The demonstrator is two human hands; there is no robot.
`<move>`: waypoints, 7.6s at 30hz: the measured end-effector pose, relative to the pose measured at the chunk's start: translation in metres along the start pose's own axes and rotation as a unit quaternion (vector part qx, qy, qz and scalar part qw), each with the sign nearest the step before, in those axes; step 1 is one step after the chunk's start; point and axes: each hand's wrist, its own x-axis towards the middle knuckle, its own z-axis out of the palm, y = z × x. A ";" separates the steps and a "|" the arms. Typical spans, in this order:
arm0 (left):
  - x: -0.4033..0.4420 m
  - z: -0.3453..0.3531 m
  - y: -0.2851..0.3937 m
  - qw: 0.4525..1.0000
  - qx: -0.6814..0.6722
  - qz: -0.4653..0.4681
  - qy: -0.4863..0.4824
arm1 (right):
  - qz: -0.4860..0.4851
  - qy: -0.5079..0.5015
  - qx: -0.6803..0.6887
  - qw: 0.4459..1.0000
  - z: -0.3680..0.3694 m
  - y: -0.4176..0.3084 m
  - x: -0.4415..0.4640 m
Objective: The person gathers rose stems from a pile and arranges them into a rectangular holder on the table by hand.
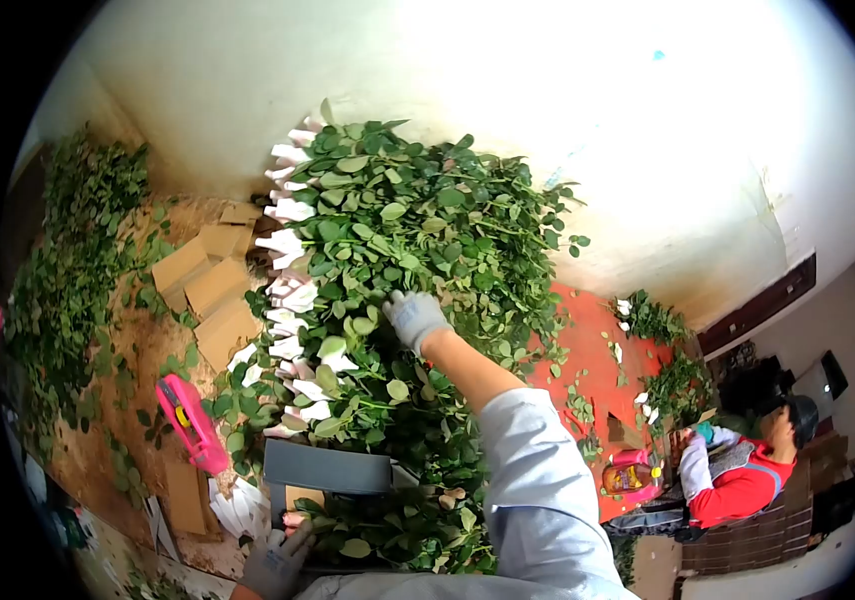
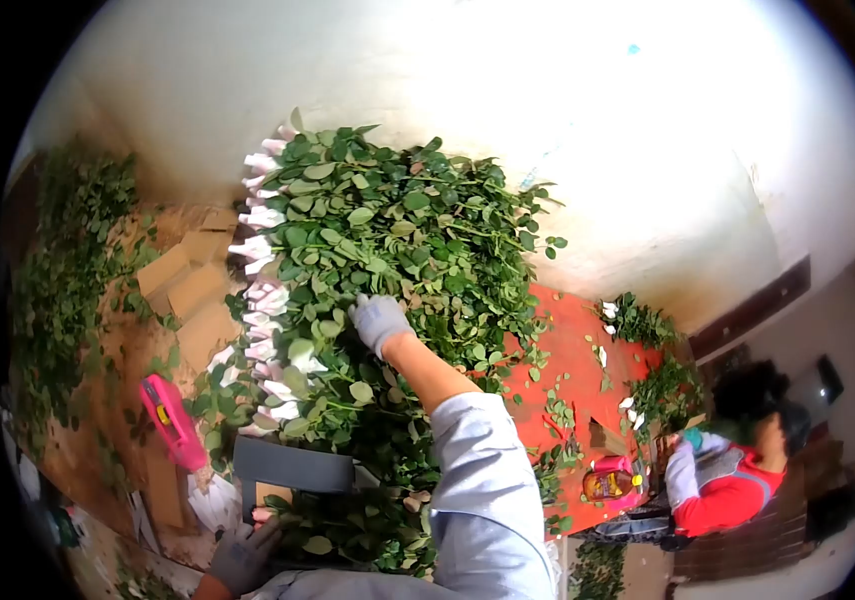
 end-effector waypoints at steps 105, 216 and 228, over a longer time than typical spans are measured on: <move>-0.010 0.036 -0.013 0.997 0.035 0.055 0.042 | -0.186 0.245 0.057 0.950 -0.048 -0.077 -0.081; -0.012 0.017 -0.002 1.000 -0.001 -0.020 -0.019 | -0.063 -0.065 0.165 0.982 0.010 -0.285 -0.182; -0.006 0.000 -0.003 0.997 -0.030 -0.024 -0.073 | -0.054 -0.001 0.200 0.978 0.024 -0.286 -0.190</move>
